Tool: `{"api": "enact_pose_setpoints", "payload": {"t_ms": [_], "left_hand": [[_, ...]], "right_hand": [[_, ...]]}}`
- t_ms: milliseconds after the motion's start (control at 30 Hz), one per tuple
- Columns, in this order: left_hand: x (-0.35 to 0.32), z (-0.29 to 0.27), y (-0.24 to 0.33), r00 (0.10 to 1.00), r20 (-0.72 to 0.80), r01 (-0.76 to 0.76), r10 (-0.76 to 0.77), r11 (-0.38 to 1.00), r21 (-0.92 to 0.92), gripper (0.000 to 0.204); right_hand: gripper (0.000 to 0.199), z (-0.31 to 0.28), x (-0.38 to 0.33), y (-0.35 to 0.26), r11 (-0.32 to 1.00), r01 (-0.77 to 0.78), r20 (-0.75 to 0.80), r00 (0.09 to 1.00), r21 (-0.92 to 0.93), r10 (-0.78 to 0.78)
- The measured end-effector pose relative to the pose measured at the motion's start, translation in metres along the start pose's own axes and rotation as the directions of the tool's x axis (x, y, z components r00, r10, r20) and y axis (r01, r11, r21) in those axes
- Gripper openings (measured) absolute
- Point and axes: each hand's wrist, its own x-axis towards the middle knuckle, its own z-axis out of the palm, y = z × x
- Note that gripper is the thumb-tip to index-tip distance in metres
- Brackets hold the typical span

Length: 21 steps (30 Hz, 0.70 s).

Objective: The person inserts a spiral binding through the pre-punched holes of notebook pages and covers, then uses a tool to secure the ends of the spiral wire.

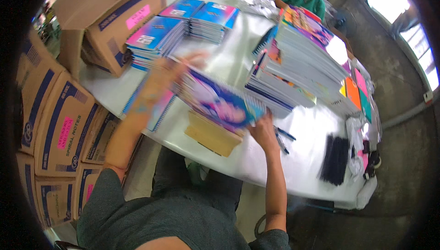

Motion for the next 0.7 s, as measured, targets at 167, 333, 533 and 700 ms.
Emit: {"api": "enact_pose_setpoints", "payload": {"t_ms": [167, 333, 533, 700], "left_hand": [[-0.04, 0.0, 0.058, 0.863, 0.404, -0.381, 0.303, 0.916, 0.127, 0.044], [-0.085, 0.086, -0.031, 0.8, 0.515, -0.6, 0.307, 0.404, 0.69, 0.055], [-0.09, 0.104, -0.05, 0.879, 0.298, -0.44, 0.373, 0.39, 0.809, 0.056], [-0.087, 0.104, -0.043, 0.866, 0.361, -0.471, 0.345, 0.323, 0.821, 0.057]], "right_hand": [[0.064, -0.035, -0.106, 0.055, 0.807, -0.426, 0.041, 0.875, -0.409, 0.482], [0.047, -0.015, -0.124, 0.042, 0.744, -0.46, -0.199, 0.886, -0.485, 0.419], [0.047, -0.02, -0.101, -0.103, 0.945, -0.275, -0.203, 0.93, 0.176, 0.308], [0.05, -0.018, -0.096, -0.133, 0.973, -0.146, -0.189, 0.965, 0.178, 0.179]]}}
